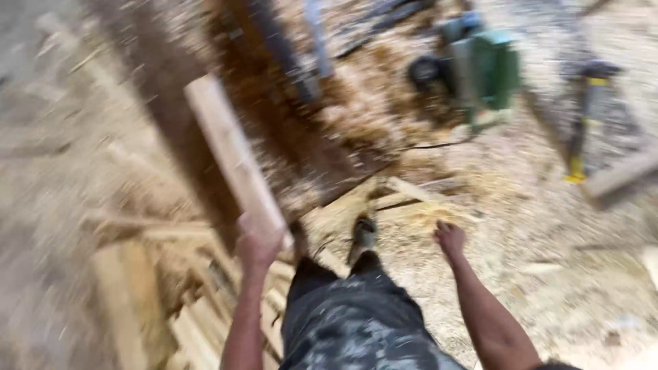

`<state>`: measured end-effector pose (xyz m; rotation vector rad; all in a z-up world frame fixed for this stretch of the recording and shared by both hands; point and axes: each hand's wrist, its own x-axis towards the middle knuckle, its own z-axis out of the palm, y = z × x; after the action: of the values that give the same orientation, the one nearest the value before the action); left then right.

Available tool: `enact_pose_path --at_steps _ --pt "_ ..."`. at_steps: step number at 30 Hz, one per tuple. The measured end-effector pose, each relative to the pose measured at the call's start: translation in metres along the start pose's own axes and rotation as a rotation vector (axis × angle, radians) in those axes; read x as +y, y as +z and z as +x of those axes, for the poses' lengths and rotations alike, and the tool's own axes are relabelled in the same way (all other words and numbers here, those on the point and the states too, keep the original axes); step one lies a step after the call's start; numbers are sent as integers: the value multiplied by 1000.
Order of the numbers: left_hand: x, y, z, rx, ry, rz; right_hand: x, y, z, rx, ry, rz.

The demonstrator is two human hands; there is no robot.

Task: Using a power planer and a saw to shape and cut wood blocks in a workshop.

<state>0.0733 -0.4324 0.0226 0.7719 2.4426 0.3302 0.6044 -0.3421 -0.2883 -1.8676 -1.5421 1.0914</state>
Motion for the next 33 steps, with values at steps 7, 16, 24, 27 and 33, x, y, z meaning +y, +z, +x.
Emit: enact_pose_path --at_steps 7,16,24,27,33 --pt "14 7 7 -162 -138 -76 -92 -47 175 394 550 716" --pt "9 17 15 -177 -255 15 -45 -55 310 278 412 986" --pt "15 15 3 -114 -211 -189 -99 -93 320 -208 208 1205" --pt "38 2 -4 -173 -240 -208 -38 -114 357 -216 124 1131" --pt "2 30 16 -171 -130 -73 -58 -82 372 -164 219 1460"
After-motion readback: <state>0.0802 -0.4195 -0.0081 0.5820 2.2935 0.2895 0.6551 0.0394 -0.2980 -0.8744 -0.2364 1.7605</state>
